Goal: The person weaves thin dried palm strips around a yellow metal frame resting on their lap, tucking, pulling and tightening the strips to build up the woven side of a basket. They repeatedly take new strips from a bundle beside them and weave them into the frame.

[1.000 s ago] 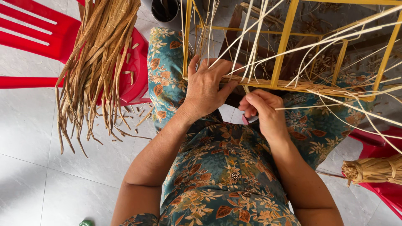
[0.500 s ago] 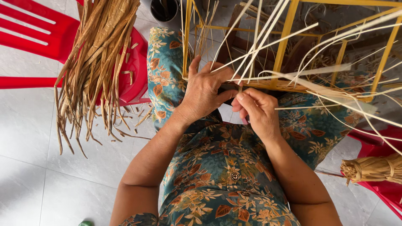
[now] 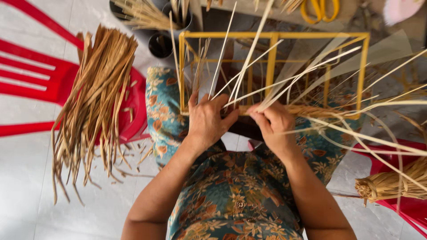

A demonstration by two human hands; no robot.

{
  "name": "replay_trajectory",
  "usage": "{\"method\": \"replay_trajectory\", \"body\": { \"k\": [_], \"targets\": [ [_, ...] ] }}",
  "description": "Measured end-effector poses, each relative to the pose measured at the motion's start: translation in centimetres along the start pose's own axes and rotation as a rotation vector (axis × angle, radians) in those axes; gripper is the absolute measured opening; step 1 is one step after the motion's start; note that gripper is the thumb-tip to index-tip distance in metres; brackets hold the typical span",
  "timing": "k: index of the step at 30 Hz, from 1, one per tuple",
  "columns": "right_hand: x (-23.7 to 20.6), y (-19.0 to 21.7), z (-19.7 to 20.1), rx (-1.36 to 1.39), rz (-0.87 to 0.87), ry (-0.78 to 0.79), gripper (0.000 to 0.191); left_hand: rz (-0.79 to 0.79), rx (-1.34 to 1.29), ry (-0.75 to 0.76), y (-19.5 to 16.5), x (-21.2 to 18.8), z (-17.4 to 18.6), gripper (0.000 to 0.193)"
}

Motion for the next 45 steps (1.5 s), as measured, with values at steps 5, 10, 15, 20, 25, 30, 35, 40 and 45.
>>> {"method": "replay_trajectory", "body": {
  "k": [5,10,15,20,25,30,35,40,45],
  "targets": [
    [-0.2,-0.2,1.8,0.151,0.126,0.043,0.014,0.005,-0.026,0.009,-0.4,1.1,-0.3,0.016],
    [1.7,-1.3,1.1,0.321,-0.215,0.188,0.022,0.024,-0.058,-0.002,-0.1,1.3,0.0,0.019],
    [3.2,0.3,-0.5,-0.019,-0.076,0.259,0.021,-0.025,-0.176,-0.071,-0.4,0.7,0.8,0.018],
    [3.4,0.4,-0.4,-0.03,-0.201,0.181,0.01,-0.065,-0.166,-0.144,-0.3,0.6,0.9,0.02],
    [3.6,0.1,-0.9,-0.104,-0.244,0.163,0.008,-0.088,-0.489,-0.216,0.2,-0.6,2.2,0.016],
    [2.7,-0.3,-1.8,0.043,-0.242,0.112,0.011,-0.071,-0.75,-0.348,1.6,-2.7,5.9,0.017],
    [1.8,-1.1,-2.5,0.15,-0.306,0.149,0.015,-0.162,-0.637,-0.645,2.3,-5.7,11.9,0.033],
    [1.9,-1.6,-2.7,0.289,-0.472,0.166,0.013,-0.411,-0.508,-0.649,-0.9,-9.0,12.3,0.029],
    [2.7,-1.7,-1.9,0.444,-0.396,0.227,0.016,-0.48,-0.18,-0.074,-2.1,-6.7,4.0,0.033]
  ]
}}
Point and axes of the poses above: each hand's wrist, its own x-axis towards the middle knuckle, its own z-axis out of the back of the hand, y = z × x, the point moved 5 cm from there along x, towards the middle knuckle, and after that the axes turned 14 degrees about -x, right-handed, at the moved point
